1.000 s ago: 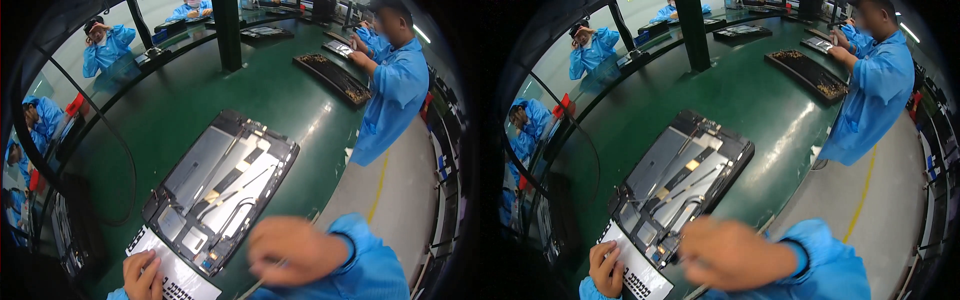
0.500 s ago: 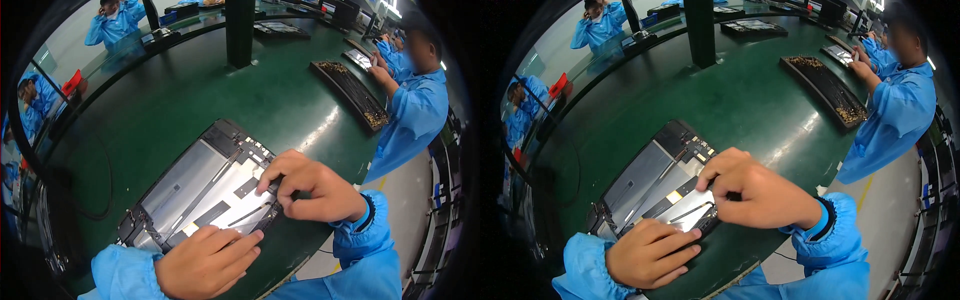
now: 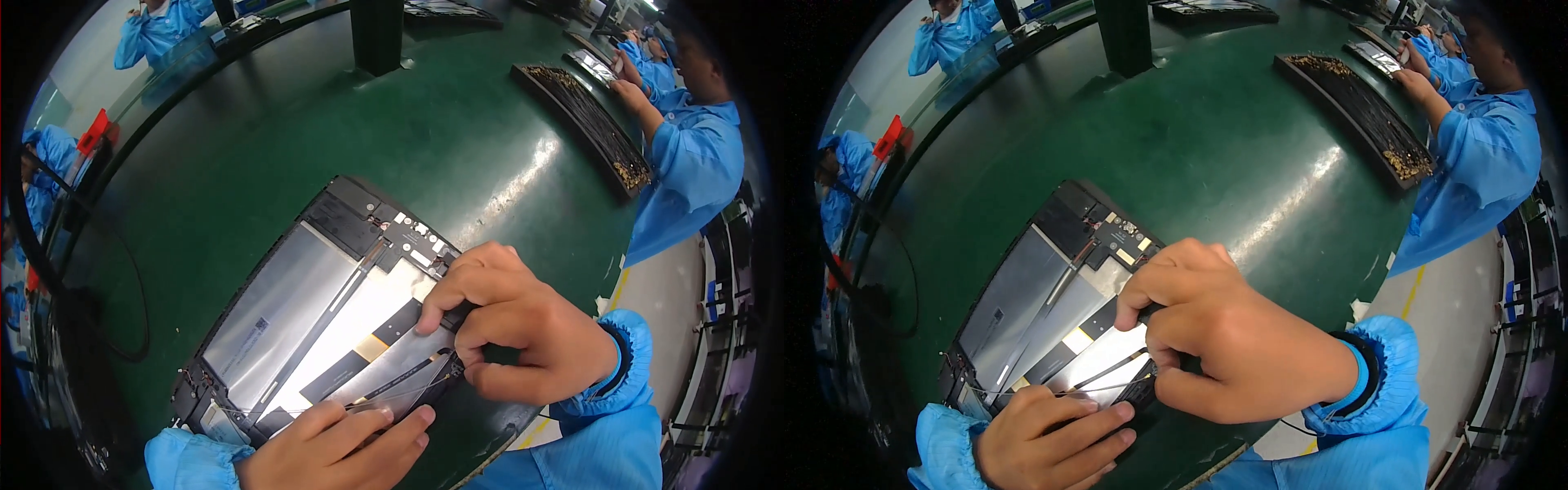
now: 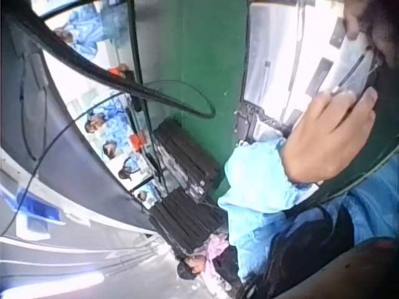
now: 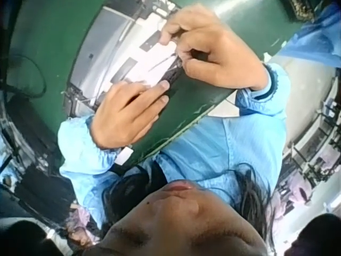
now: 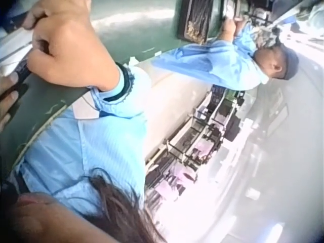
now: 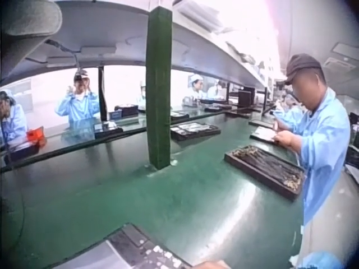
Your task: The person assembles internal components and routes ribbon cables within a laptop chassis by hand, using a label sheet to guide placement.
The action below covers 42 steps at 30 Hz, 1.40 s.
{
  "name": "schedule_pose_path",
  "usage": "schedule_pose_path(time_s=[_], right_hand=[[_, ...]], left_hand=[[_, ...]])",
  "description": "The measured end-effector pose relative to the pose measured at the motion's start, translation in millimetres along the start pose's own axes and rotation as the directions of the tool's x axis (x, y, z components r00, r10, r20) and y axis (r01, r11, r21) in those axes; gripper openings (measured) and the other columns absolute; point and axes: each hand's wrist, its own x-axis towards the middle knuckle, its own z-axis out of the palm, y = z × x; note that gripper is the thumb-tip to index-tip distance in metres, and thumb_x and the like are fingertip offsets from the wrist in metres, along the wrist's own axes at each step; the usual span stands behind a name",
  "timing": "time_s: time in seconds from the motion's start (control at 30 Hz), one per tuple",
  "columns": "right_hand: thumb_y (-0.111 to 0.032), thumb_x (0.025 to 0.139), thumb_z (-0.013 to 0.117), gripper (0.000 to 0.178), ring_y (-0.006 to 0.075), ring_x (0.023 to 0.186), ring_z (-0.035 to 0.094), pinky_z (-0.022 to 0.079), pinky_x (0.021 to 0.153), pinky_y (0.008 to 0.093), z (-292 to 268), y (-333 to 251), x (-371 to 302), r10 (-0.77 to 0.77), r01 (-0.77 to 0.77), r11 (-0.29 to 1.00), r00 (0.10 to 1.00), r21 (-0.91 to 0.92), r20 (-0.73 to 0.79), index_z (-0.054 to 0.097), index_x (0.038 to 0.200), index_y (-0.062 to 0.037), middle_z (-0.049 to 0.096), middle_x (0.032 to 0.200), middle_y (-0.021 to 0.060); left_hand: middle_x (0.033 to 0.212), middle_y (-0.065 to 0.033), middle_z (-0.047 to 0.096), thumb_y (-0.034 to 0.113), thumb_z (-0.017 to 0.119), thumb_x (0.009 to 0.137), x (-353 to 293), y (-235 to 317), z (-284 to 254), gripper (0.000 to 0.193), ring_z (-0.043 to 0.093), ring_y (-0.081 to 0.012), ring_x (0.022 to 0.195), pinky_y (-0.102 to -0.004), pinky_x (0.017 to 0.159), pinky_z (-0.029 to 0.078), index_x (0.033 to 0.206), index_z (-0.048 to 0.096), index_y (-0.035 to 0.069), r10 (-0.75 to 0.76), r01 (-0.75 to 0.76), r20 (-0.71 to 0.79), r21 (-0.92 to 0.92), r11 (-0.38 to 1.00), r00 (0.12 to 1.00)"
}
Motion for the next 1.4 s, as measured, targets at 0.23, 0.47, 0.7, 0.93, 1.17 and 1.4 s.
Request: schedule_pose_path(time_s=[0.23,0.47,0.7,0.93,1.17,1.4], right_hand=[[-0.003,0.056,0.057,0.005,0.0244,0.087,0.049,0.03,0.084,0.0369,-1,1,-1,0.019,-0.018,0.998,1.0,0.066,-0.017,0.054,0.059,-0.0064,0.057,0.094,0.0106],[-0.005,0.056,0.058,0.005,0.0246,0.087,0.05,0.03,0.084,0.037,-2,1,-2,0.008,-0.008,1.0,1.0,0.025,-0.001,0.054,0.059,-0.0065,0.057,0.094,0.0106],[-0.004,0.056,0.059,0.008,0.0254,0.088,0.05,0.03,0.084,0.0373,-2,0,-2,-0.005,0.005,1.0,1.0,-0.003,-0.004,0.054,0.061,-0.0063,0.056,0.093,0.0114],[-0.001,0.055,0.06,0.008,0.0267,0.09,0.049,0.033,0.084,0.0365,-3,0,-6,0.018,-0.018,1.0,0.999,0.001,-0.042,0.055,0.06,-0.005,0.057,0.092,0.0118],[-0.001,0.053,0.062,0.007,0.0278,0.084,0.053,0.041,0.076,0.0353,-12,9,-14,0.083,-0.065,0.99,0.987,0.125,-0.137,0.059,0.058,-0.0033,0.06,0.088,0.0124],[-0.003,0.051,0.066,0.014,0.0269,0.087,0.052,0.037,0.079,0.0363,-8,5,-10,-0.034,0.037,0.999,0.994,0.019,-0.106,0.061,0.064,-0.0047,0.059,0.094,0.0117]], left_hand=[[0.109,-0.0133,0.054,0.009,0.06,0.069,1,3,1,0.027,0.05,-0.0245,0.082,-0.0341,0.066,0.039,0.093,0.059,-0.003,0.008,-0.008,-0.012,0.039,0.999,1.0],[0.109,-0.0128,0.055,0.009,0.06,0.069,2,2,0,0.028,0.051,-0.0237,0.085,-0.0338,0.068,0.039,0.094,0.059,-0.002,0.006,-0.005,-0.011,0.052,0.999,1.0],[0.11,-0.0121,0.054,0.011,0.06,0.07,10,7,-8,0.029,0.051,-0.0225,0.092,-0.0346,0.074,0.038,0.096,0.059,-0.001,-0.021,0.019,0.025,0.066,0.998,0.999],[0.107,-0.0161,0.054,0.007,0.056,0.07,27,-1,9,0.028,0.052,-0.0261,0.091,-0.0343,0.074,0.041,0.094,0.056,-0.006,0.033,-0.033,-0.005,0.035,0.999,0.999],[0.104,-0.019,0.054,0.005,0.057,0.068,24,-3,12,0.028,0.054,-0.029,0.086,-0.0356,0.071,0.044,0.092,0.055,-0.008,0.029,-0.033,-0.075,-0.041,0.999,0.997],[0.104,-0.0187,0.054,0.003,0.057,0.069,23,-4,12,0.026,0.054,-0.0289,0.085,-0.0355,0.07,0.045,0.092,0.055,-0.009,0.015,-0.02,-0.104,-0.042,0.999,0.994]])
